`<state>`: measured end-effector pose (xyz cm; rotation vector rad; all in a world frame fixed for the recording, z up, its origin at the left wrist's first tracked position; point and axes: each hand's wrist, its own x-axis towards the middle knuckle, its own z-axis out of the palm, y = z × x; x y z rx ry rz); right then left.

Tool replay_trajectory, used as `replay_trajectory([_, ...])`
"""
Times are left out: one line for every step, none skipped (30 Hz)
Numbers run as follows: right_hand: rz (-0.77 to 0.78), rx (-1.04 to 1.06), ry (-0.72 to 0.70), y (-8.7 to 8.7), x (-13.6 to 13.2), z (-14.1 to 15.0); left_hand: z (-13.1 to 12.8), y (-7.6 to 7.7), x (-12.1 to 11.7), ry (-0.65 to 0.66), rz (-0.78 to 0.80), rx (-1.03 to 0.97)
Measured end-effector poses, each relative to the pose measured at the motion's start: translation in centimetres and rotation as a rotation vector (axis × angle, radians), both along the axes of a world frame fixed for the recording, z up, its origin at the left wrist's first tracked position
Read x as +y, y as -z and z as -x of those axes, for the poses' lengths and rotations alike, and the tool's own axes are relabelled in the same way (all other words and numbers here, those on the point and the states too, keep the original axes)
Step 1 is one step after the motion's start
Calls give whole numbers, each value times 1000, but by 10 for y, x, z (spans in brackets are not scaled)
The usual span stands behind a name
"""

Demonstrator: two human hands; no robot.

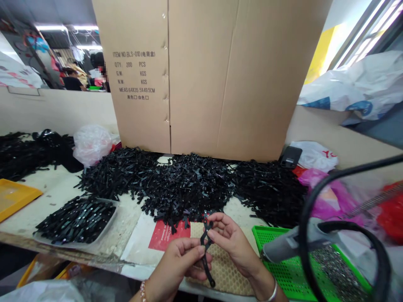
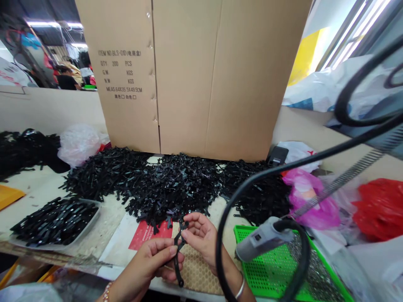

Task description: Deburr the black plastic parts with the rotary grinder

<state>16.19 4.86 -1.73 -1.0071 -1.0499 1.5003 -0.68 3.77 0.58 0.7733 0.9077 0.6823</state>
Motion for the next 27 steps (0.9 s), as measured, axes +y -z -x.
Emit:
replay_trajectory([-10, -21, 12, 0, -1, 1, 0, 0, 0, 3, 5, -5])
replay_trajectory([-17, -36, 18, 0, -1, 1, 0, 0, 0, 6, 10, -10])
replay_trajectory([-21, -43, 16, 0, -2, 2, 1, 1, -1, 5, 17, -16])
replay_trajectory([-25, -40, 10, 1, -3, 2, 1, 1, -1, 5, 23, -22])
replay_trajectory([-28, -34, 2, 2, -3, 2, 1, 2, -1, 3, 28, -28])
replay_trajectory([-33, -28, -5, 3, -3, 2, 1, 2, -1, 2, 29, -31])
replay_trajectory([-38, -24, -8, 4, -4, 2, 1, 3, 0, -1, 28, -34])
replay_trajectory([-42, -28, -5, 5, -4, 2, 1, 3, 0, 1, 25, -36])
replay_trajectory([-45, -33, 5, 5, -3, 2, 1, 4, 0, 4, 20, -39])
replay_trajectory([-45, -37, 15, 6, -3, 2, 2, 5, 1, 9, 16, -43])
replay_trajectory([-44, -38, 24, 6, -3, 2, 2, 5, 2, 14, 12, -47])
replay_trajectory([-41, -39, 32, 6, -3, 2, 2, 5, 2, 23, 10, -51])
replay_trajectory([-37, -40, 37, 6, -2, 2, 3, 6, 3, 31, 8, -54])
replay_trajectory([-33, -41, 36, 5, -2, 2, 3, 5, 3, 37, 7, -55])
replay_trajectory([-29, -41, 26, 5, -2, 2, 3, 5, 3, 39, 4, -55])
replay_trajectory([-29, -40, 13, 4, -1, 1, 3, 5, 3, 42, 0, -55])
replay_trajectory([-32, -36, 1, 4, -1, 1, 3, 5, 3, 43, -5, -56])
replay_trajectory([-38, -28, -11, 3, 0, 1, 4, 5, 3, 42, -11, -58])
replay_trajectory([-45, -19, -19, 3, 0, 1, 4, 5, 3, 41, -17, -62])
replay_trajectory([-51, -12, -25, 3, 1, 2, 4, 6, 3, 39, -23, -66])
replay_trajectory([-55, -5, -29, 2, 1, 2, 5, 7, 3, 38, -28, -70])
replay_trajectory([-56, 2, -32, 2, 1, 3, 5, 7, 3, 39, -31, -75])
replay_trajectory([-56, 7, -33, 2, 1, 4, 6, 7, 3, 37, -31, -79])
replay_trajectory([-56, 12, -31, 1, 0, 5, 7, 7, 4, 36, -27, -81])
replay_trajectory([-55, 17, -27, 1, 0, 6, 9, 6, 4, 35, -21, -80])
replay_trajectory([-56, 21, -23, 0, 0, 7, 10, 5, 5, 33, -16, -76])
replay_trajectory([-57, 24, -20, -1, 0, 8, 11, 4, 6, 34, -14, -70])
